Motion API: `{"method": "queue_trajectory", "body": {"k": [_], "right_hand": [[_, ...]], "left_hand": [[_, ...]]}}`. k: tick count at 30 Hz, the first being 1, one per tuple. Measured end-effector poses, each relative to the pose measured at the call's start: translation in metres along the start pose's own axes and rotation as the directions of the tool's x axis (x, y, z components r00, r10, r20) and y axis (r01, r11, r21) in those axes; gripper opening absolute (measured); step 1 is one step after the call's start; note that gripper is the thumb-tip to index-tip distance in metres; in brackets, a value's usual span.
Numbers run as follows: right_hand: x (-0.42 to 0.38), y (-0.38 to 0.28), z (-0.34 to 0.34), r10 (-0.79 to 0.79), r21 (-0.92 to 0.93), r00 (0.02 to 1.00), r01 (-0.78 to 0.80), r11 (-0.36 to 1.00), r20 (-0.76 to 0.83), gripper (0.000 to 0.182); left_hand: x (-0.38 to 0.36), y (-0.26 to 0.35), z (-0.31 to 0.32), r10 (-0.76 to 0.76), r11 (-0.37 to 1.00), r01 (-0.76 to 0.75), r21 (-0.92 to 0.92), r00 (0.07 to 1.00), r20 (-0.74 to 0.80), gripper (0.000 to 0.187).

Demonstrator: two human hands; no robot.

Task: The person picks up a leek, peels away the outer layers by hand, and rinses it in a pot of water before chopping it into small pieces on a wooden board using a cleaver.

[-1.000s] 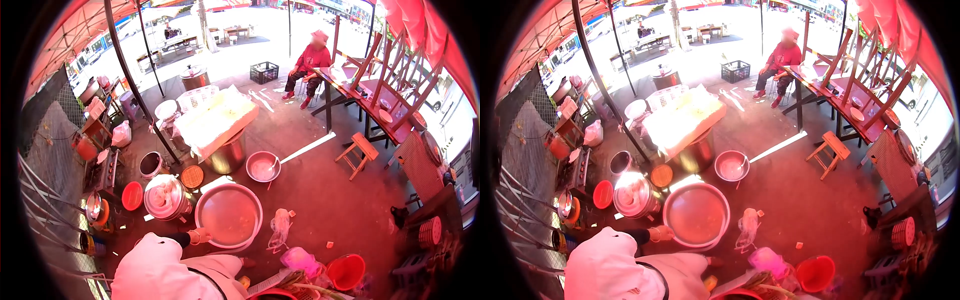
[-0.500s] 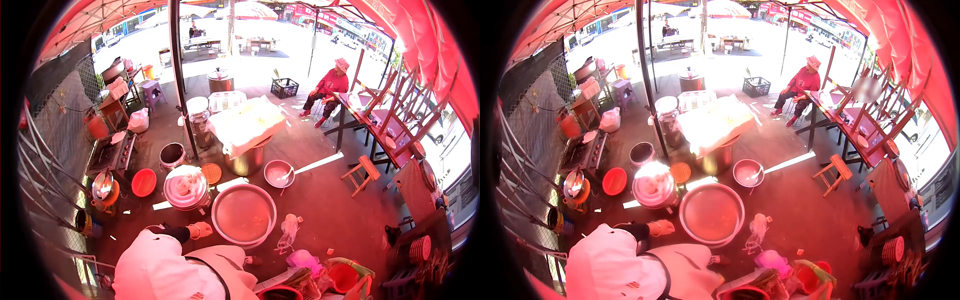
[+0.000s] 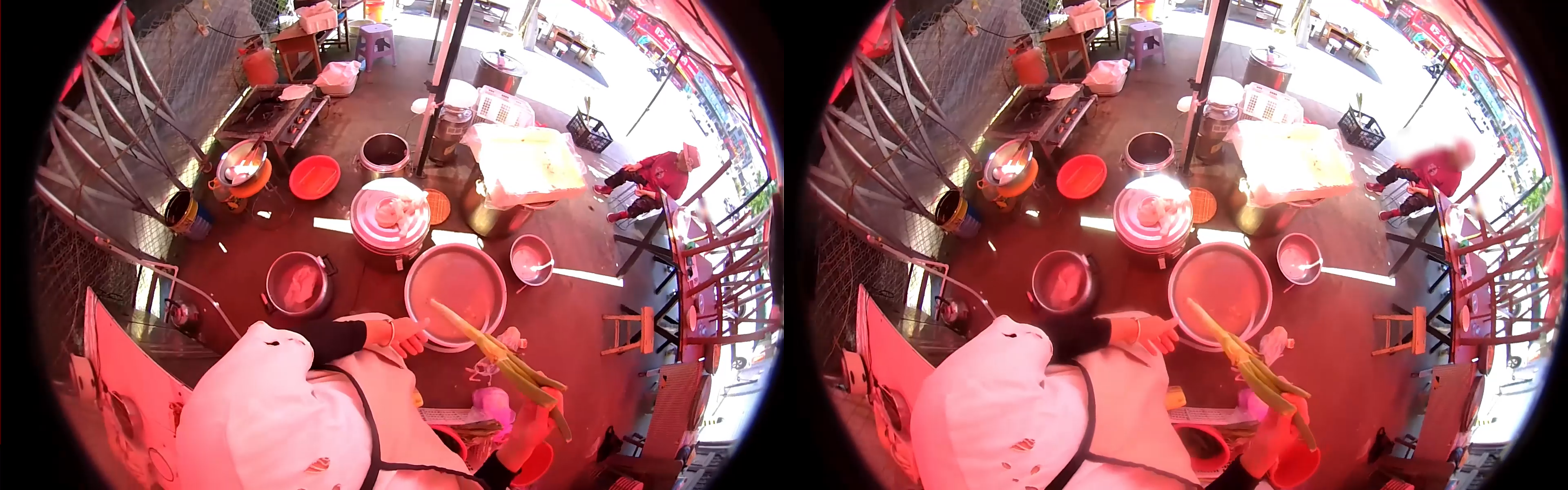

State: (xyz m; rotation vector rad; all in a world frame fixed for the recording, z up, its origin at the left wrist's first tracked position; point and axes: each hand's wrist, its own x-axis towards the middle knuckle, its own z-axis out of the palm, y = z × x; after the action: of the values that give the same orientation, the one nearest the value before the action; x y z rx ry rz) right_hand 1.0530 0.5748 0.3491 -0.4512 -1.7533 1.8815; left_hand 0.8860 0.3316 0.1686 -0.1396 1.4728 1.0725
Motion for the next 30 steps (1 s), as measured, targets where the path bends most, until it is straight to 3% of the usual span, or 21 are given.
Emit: {"method": "queue_trajectory", "body": {"k": [1, 2, 3, 5, 6, 8, 9, 10, 12, 13, 14, 16, 18, 20, 22, 24, 26, 30], "right_hand": [[0.006, 0.010, 0.005, -0.019, 0.128, 0.990, 0.000, 0.992, 0.142, 0.022], [0.011, 0.019, 0.010, -0.052, 0.254, 0.960, -0.020, 0.967, 0.275, 0.022], [0.016, 0.022, 0.017, 0.031, 0.243, 0.946, -0.114, 0.963, 0.323, 0.023], [0.027, 0.030, 0.034, 0.101, 0.255, 0.932, -0.198, 0.946, 0.349, 0.022], [0.036, 0.034, 0.051, 0.173, 0.258, 0.912, -0.280, 0.925, 0.371, 0.021], [0.050, 0.052, 0.061, 0.204, 0.297, 0.855, -0.375, 0.878, 0.476, 0.020], [0.056, 0.063, 0.066, 0.222, 0.330, 0.795, -0.464, 0.822, 0.564, 0.020], [0.058, 0.072, 0.074, 0.221, 0.324, 0.794, -0.461, 0.826, 0.566, 0.020], [0.064, 0.093, 0.091, 0.497, 0.369, 0.808, -0.588, 0.720, 0.317, 0.024], [0.069, 0.111, 0.088, 0.572, 0.230, 0.763, -0.641, 0.733, 0.302, 0.031], [0.071, 0.130, 0.081, 0.573, 0.216, 0.760, -0.642, 0.736, 0.306, 0.031], [0.076, 0.157, 0.071, 0.775, 0.155, 0.628, -0.775, 0.613, 0.072, 0.031], [0.075, 0.168, 0.076, 0.767, 0.133, 0.640, -0.765, 0.630, 0.048, 0.029], [0.072, 0.189, 0.067, 0.809, -0.148, 0.583, -0.809, 0.569, -0.071, 0.027], [0.063, 0.204, 0.056, 0.846, -0.247, 0.533, -0.822, 0.512, -0.018, 0.025], [0.066, 0.261, 0.013, 0.898, -0.632, 0.407, -0.654, 0.415, 0.169, 0.029], [0.071, 0.295, 0.027, 0.882, -0.740, 0.439, -0.533, 0.410, 0.172, 0.029], [0.118, 0.297, 0.104, 0.840, -0.713, 0.537, -0.559, 0.424, 0.078, 0.029]], "left_hand": [[-0.010, 0.009, -0.001, -0.001, 0.939, 0.039, -0.342, 0.994, 0.111, 0.061], [-0.018, 0.013, -0.006, 0.042, 0.766, 0.107, -0.634, 0.976, 0.215, 0.063], [-0.023, 0.014, -0.015, 0.049, 0.753, 0.097, -0.650, 0.978, 0.203, 0.063], [-0.032, 0.016, -0.034, 0.519, 0.298, -0.121, -0.947, 0.853, 0.054, 0.052], [-0.039, 0.018, -0.054, 0.522, 0.273, -0.132, -0.953, 0.852, 0.032, 0.052], [-0.048, 0.025, -0.080, 0.539, 0.143, -0.348, -0.926, 0.813, -0.222, 0.039], [-0.038, 0.021, -0.094, 0.571, 0.042, -0.324, -0.945, 0.784, -0.243, 0.032], [-0.040, 0.022, -0.104, 0.575, 0.037, -0.322, -0.946, 0.781, -0.244, 0.032], [-0.043, 0.027, -0.126, 0.609, 0.047, -0.463, -0.885, 0.716, -0.342, 0.029], [-0.047, 0.030, -0.140, 0.622, 0.058, -0.496, -0.866, 0.696, -0.357, 0.028], [-0.049, 0.031, -0.153, 0.623, 0.044, -0.494, -0.868, 0.693, -0.363, 0.028], [-0.055, 0.032, -0.182, 0.515, 0.081, -0.633, -0.770, 0.688, -0.512, 0.029], [-0.066, 0.028, -0.215, 0.482, 0.080, -0.679, -0.730, 0.667, -0.568, 0.031], [-0.072, 0.017, -0.250, 0.398, 0.143, -0.766, -0.627, 0.625, -0.672, 0.032], [-0.089, 0.007, -0.277, 0.316, 0.195, -0.823, -0.534, 0.568, -0.760, 0.033], [-0.098, -0.007, -0.303, 0.246, 0.241, -0.880, -0.409, 0.463, -0.851, 0.037], [-0.102, -0.023, -0.332, 0.166, 0.232, -0.890, -0.393, 0.435, -0.885, 0.034], [-0.108, -0.040, -0.377, 0.081, 0.251, -0.926, -0.283, 0.311, -0.947, 0.032]]}}
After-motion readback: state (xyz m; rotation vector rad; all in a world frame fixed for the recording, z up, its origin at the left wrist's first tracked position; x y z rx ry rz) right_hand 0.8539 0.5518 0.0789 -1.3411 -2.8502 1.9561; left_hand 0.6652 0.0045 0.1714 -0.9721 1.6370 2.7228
